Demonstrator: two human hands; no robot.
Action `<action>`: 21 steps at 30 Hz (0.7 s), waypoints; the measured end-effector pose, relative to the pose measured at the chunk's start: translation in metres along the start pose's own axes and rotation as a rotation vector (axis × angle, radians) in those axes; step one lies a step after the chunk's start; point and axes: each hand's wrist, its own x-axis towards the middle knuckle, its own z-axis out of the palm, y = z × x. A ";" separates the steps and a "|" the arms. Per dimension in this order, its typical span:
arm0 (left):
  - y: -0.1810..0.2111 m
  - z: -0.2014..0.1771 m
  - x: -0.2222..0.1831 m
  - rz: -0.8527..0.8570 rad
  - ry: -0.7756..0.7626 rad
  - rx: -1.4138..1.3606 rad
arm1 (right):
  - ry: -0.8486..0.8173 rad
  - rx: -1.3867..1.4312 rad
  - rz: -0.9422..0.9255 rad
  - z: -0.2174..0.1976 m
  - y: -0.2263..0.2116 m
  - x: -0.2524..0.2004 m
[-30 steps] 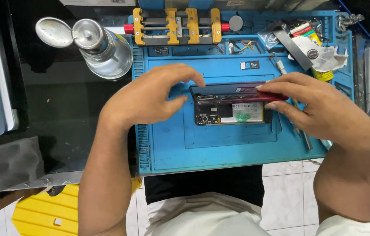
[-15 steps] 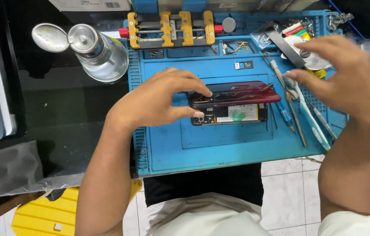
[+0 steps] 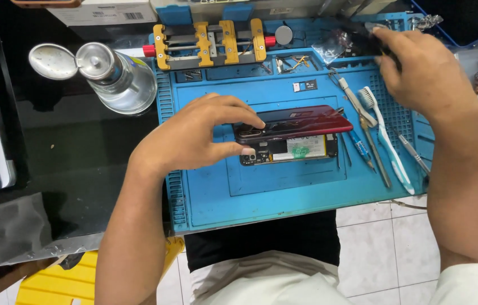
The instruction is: Connecting internal ribbon cables and reassembling a mobile phone on a repair bench.
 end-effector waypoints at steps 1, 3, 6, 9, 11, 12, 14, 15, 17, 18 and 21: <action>0.000 0.000 0.000 0.003 -0.003 0.000 | 0.000 -0.001 0.004 -0.001 0.006 0.001; 0.001 0.000 0.000 -0.006 0.002 -0.001 | 0.065 0.115 -0.019 -0.002 0.016 0.004; 0.001 0.000 0.001 -0.012 -0.003 -0.002 | 0.055 0.100 -0.032 -0.002 0.036 0.005; 0.002 0.000 0.001 -0.027 -0.012 0.000 | 0.045 0.122 0.079 -0.013 0.030 0.001; 0.002 0.000 0.001 -0.029 -0.014 0.001 | 0.115 0.055 0.031 -0.007 0.043 -0.005; 0.002 -0.001 0.001 -0.033 -0.014 0.004 | 0.185 -0.011 -0.020 -0.004 0.049 -0.007; 0.003 -0.001 0.001 -0.038 -0.018 0.001 | 0.200 -0.070 -0.021 0.003 0.055 -0.010; 0.003 -0.001 0.001 -0.042 -0.020 -0.002 | 0.215 -0.130 -0.024 0.005 0.058 -0.011; 0.003 0.000 0.001 -0.042 -0.020 -0.005 | 0.225 -0.120 -0.074 0.009 0.063 -0.011; 0.002 0.000 0.001 -0.044 -0.020 -0.006 | 0.234 -0.109 -0.126 0.012 0.066 -0.011; 0.001 0.000 0.002 -0.031 -0.015 -0.003 | 0.266 -0.184 -0.056 0.009 0.064 -0.013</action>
